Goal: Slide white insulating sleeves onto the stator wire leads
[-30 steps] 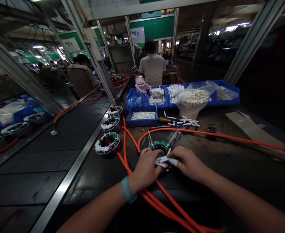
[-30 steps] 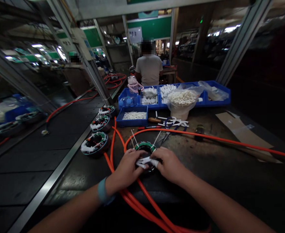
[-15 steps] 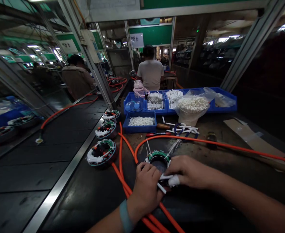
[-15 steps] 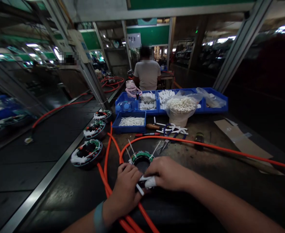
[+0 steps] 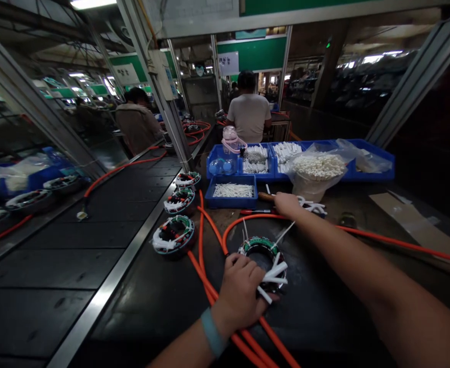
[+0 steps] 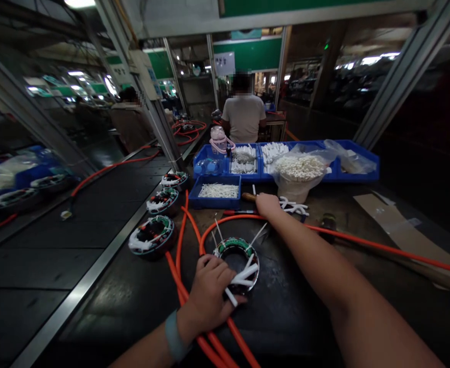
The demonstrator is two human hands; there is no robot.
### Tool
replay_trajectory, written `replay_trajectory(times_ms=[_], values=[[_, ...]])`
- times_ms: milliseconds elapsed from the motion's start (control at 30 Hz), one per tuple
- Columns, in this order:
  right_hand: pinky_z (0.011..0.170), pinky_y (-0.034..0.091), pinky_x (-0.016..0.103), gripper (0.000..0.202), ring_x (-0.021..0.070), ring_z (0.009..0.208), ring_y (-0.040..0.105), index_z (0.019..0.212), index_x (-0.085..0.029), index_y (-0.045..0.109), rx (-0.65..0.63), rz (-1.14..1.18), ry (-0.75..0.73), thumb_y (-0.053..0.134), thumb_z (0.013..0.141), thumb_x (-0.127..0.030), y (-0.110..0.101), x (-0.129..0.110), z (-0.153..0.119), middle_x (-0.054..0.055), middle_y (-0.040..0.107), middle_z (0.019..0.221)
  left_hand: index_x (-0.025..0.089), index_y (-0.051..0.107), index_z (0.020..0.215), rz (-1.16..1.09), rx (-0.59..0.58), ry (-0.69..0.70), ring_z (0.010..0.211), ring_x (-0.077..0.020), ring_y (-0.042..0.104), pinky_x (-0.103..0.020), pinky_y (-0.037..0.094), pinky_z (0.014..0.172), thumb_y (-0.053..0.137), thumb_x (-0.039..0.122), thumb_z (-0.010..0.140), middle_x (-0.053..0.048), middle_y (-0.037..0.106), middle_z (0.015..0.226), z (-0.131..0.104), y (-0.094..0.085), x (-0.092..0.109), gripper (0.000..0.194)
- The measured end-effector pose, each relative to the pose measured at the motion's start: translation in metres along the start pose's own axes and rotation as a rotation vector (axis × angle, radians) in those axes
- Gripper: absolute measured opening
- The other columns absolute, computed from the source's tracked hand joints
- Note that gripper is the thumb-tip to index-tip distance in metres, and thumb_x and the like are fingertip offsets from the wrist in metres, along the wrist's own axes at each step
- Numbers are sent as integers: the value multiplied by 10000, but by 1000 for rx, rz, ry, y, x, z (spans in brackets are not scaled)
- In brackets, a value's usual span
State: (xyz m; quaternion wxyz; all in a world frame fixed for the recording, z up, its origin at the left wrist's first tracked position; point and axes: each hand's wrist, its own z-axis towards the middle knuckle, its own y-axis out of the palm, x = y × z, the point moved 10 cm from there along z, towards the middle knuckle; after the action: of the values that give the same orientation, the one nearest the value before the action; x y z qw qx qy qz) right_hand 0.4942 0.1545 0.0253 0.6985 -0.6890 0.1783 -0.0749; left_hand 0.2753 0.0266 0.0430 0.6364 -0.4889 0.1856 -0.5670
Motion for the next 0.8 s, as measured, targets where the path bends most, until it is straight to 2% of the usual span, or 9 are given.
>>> replay_trajectory(times_ms=[133,233,267,333,400,467,600,700,800], values=[[835,471,324,172,198,953,593,1014,-125,571,146,182,10,478,883,-186,-25,16,-29,114,606,1065,198,563,806,5,-24,-2,797,-223,524,-424,314,807,601,384,748,-29,613,759,1,0,1,198],[758,512,289,310,171,862,625,1215,-143,408,296,443,18,350,918,-208,-37,32,-95,117,611,1036,197,574,829,13,-28,-8,808,-226,522,-431,311,825,603,400,751,-33,617,775,1,-1,2,219],[707,534,298,356,173,784,638,1253,-163,360,384,721,-5,390,906,-236,-39,38,-125,106,622,998,196,576,832,12,-28,-7,809,-226,522,-429,312,824,605,409,752,-33,618,778,1,-1,2,229],[648,559,315,363,174,714,643,1196,-246,417,488,1163,-59,528,853,-281,-31,46,-186,65,633,971,193,579,832,6,-28,-4,809,-224,523,-423,314,820,610,426,752,-32,620,775,2,-2,3,248],[653,574,316,242,180,723,655,1036,-251,514,503,1312,-72,608,813,-252,-14,41,-235,56,646,947,190,584,831,9,-32,-4,813,-225,524,-424,314,821,610,431,754,-34,621,775,2,-1,3,253],[682,582,331,162,196,765,666,969,-246,531,506,1359,-39,605,825,-244,4,29,-266,67,649,958,189,589,830,25,-44,-8,815,-228,523,-429,314,826,607,432,754,-41,621,780,3,0,3,256],[730,579,340,109,192,805,672,961,-249,514,517,1388,-67,559,864,-270,19,1,-276,69,638,986,190,598,854,45,-65,-15,820,-232,523,-431,318,830,612,434,750,-46,623,791,3,1,4,265],[700,583,322,138,187,767,676,950,-232,507,510,1385,-46,583,847,-282,24,3,-265,76,649,958,193,599,862,54,-60,-14,822,-233,524,-431,319,833,606,418,750,-49,621,790,2,0,4,252],[600,578,281,121,180,663,669,879,-205,521,390,1310,-19,592,835,-292,32,6,-256,56,659,808,195,594,863,52,-54,-5,821,-230,524,-429,313,840,608,399,743,-48,619,794,2,0,4,238]])
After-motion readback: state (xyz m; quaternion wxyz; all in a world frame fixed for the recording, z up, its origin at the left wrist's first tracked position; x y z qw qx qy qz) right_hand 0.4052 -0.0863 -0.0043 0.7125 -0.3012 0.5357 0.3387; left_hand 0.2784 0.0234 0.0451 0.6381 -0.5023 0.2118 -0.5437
